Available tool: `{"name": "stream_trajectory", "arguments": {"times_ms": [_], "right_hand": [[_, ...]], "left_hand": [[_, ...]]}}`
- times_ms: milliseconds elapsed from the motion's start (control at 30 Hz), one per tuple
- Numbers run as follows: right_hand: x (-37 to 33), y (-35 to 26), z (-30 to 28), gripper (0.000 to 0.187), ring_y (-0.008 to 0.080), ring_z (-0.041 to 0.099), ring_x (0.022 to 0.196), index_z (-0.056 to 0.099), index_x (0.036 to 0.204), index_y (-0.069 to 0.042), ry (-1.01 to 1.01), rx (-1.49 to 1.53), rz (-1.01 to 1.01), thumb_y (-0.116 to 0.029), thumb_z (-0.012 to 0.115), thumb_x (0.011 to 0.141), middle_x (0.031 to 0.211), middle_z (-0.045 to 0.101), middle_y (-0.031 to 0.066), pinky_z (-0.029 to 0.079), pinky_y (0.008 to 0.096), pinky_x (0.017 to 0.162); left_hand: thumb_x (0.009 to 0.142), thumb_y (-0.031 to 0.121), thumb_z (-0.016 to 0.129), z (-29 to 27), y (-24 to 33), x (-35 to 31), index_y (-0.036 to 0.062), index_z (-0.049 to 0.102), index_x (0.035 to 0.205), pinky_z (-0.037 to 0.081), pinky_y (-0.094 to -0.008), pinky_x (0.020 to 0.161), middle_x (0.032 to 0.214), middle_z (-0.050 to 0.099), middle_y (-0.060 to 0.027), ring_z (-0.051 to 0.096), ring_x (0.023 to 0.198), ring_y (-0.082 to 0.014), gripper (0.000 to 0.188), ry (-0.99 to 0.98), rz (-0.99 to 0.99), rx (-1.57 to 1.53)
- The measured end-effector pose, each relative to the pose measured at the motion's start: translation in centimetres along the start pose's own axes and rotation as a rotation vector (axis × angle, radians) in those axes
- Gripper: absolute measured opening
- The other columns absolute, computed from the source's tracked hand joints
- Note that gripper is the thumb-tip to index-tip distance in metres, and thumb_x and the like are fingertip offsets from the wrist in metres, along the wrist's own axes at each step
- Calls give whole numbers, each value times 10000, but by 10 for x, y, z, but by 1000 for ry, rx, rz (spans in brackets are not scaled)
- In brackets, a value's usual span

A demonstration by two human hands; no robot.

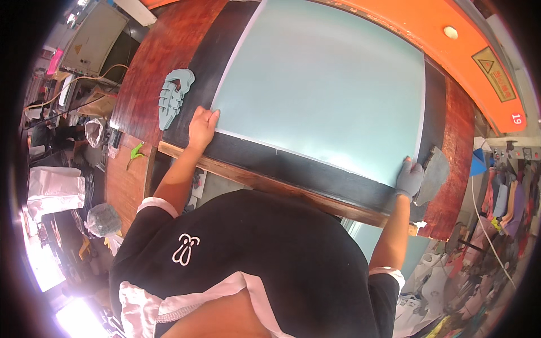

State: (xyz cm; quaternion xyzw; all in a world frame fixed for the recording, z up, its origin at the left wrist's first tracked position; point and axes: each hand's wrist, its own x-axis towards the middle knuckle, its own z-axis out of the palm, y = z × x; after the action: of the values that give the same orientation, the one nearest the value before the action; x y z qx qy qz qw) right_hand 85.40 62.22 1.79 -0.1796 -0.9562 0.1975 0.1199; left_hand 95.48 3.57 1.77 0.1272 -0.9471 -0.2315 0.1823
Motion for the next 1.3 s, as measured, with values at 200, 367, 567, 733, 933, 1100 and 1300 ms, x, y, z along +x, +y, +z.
{"name": "stream_trajectory", "arguments": {"times_ms": [200, 367, 567, 733, 933, 1100, 1300], "right_hand": [[2, -13, -1, 260, 392, 558, 834, 638, 773, 6, 169, 9, -265, -228, 552, 844, 844, 596, 221, 438, 488, 776], [11, -17, 1, 310, 380, 556, 848, 603, 740, 7, 127, -83, -170, -270, 535, 862, 826, 587, 192, 444, 463, 777], [10, -21, 10, 348, 389, 551, 871, 586, 756, -1, 186, 41, -136, -322, 523, 875, 876, 570, 209, 450, 461, 788], [-5, -5, -15, 391, 389, 552, 902, 558, 961, -21, 208, 277, -332, -364, 647, 796, 962, 568, 205, 452, 460, 778], [27, 37, -65, 840, 422, 381, 1250, 415, 1358, -96, 84, -140, 135, -542, 673, 695, 1415, 373, 184, 379, 491, 987], [43, 23, -72, 964, 441, 259, 1333, 353, 1413, -150, -236, -279, 271, -621, 671, 635, 1493, 240, 173, 345, 508, 1028], [40, 17, -80, 992, 425, 337, 1291, 356, 1406, -142, -207, -203, 352, -589, 709, 593, 1483, 246, 188, 390, 489, 990]], "left_hand": [[887, 259, 581, 10, -5, -4, 45, 564, 699, 449, -453, 633, 802, 516, -127, 539, 730, -347, 285, 149, 94, 89], [901, 250, 563, 14, -6, -2, 18, 558, 737, 452, -453, 685, 833, 517, -158, 534, 787, -363, 284, 142, 131, 176], [906, 260, 554, 4, 5, 1, 11, 539, 829, 447, -463, 720, 925, 516, -175, 533, 854, -376, 261, 42, 51, 244], [775, 204, 688, 11, 74, -11, 2, 449, 1264, 326, -501, 994, 1342, 415, -222, 412, 1212, -402, 580, 179, 424, 221], [809, 327, 654, 75, 198, -30, 77, 425, 1344, 189, -582, 1065, 1472, 299, -151, 236, 1366, -373, 633, -313, 688, 119], [826, 395, 621, 81, 218, -25, 90, 443, 1344, 187, -598, 1058, 1471, 307, -138, 248, 1365, -351, 627, -498, 684, 194], [811, 351, 631, 82, 217, -26, 62, 476, 1300, 206, -585, 1047, 1429, 359, -154, 284, 1334, -365, 588, -414, 717, 91]]}}
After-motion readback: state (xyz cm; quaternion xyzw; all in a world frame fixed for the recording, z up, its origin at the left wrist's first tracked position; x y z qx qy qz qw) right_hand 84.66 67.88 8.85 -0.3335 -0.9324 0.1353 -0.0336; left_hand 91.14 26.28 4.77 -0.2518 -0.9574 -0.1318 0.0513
